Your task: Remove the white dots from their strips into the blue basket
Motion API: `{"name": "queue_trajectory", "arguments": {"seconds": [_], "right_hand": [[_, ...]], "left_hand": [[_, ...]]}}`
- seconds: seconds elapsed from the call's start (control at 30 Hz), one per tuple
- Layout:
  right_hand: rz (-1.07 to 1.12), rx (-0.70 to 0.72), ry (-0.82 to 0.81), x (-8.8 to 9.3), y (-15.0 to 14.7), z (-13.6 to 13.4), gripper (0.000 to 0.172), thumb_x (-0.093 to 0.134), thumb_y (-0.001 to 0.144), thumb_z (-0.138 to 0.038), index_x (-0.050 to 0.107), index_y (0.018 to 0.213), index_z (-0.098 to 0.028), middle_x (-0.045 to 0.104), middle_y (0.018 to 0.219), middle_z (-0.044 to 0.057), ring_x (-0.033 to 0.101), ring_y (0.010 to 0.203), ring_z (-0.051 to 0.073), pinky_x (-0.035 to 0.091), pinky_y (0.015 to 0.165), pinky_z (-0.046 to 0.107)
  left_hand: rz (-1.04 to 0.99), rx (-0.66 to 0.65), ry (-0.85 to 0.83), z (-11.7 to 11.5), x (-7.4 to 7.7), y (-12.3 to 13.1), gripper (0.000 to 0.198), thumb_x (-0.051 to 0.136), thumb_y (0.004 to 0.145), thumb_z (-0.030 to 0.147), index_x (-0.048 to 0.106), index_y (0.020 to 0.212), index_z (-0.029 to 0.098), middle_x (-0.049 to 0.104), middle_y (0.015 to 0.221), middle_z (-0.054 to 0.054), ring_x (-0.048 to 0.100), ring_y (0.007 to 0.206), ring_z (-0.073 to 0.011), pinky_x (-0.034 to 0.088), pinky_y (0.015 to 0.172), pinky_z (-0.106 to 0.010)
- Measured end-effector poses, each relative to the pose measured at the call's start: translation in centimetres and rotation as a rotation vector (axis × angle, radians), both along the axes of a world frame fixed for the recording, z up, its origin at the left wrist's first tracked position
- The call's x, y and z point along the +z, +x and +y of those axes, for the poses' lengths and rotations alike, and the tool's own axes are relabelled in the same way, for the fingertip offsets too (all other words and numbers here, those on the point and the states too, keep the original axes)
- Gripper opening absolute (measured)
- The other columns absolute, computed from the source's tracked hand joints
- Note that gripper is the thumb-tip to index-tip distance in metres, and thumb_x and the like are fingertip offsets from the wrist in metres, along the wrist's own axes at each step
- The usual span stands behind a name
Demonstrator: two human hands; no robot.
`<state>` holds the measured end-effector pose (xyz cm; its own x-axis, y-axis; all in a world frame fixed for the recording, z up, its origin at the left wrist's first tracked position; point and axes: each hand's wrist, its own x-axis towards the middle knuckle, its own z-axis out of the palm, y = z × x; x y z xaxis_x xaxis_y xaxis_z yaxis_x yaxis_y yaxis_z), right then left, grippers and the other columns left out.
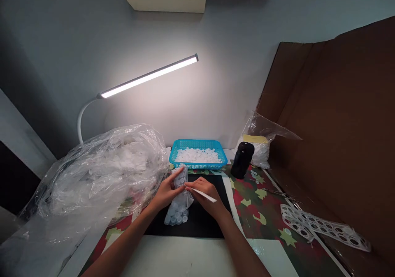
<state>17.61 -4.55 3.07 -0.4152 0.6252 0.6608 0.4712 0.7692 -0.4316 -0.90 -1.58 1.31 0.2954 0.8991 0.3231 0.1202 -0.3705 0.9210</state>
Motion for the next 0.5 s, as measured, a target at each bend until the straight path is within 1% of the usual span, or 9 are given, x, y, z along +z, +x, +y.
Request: {"name": "queue_trajectory", "arguments": {"seconds": [0.2,0.3,0.4,0.5], "right_hand": [[-0.037,0.065,0.016,-0.19,0.13,0.31,0.026,0.048,0.091,-0.030,0.063,0.112,-0.025,0.070,0.092,0.005,0.060,0.082,0.018,0.050,0.071,0.032],[-0.050,0.073,-0.004,-0.36,0.15,0.35,0.027,0.048,0.091,-0.030,0.064,0.111,-0.024,0.069,0.089,0.006,0.059,0.081,0.018,0.051,0.070,0.031],[-0.068,0.065,-0.030,-0.49,0.21,0.33,0.027,0.045,0.092,-0.030,0.065,0.110,-0.023,0.068,0.087,0.006,0.058,0.080,0.018,0.050,0.068,0.030],[-0.092,0.054,-0.045,-0.55,0.29,0.36,0.028,0.043,0.093,-0.030,0.066,0.108,-0.023,0.067,0.086,0.006,0.057,0.078,0.018,0.048,0.067,0.030]], "left_hand": [[0.046,0.004,0.032,-0.06,0.17,-0.05,0.065,0.063,0.076,0.026,0.040,0.136,0.021,0.043,0.140,-0.008,0.059,0.103,-0.0241,0.053,0.078,-0.029],[0.080,-0.003,0.056,-0.28,0.40,0.02,0.065,0.062,0.074,0.023,0.041,0.136,0.021,0.048,0.137,-0.008,0.059,0.101,-0.0238,0.052,0.076,-0.028],[0.114,-0.020,0.085,-0.58,0.63,0.14,0.064,0.063,0.072,0.019,0.045,0.133,0.020,0.053,0.132,-0.008,0.060,0.097,-0.0237,0.050,0.075,-0.028],[0.130,-0.043,0.103,-0.81,0.72,0.29,0.065,0.065,0.070,0.017,0.046,0.132,0.021,0.055,0.130,-0.007,0.059,0.095,-0.0233,0.049,0.072,-0.027]]}}
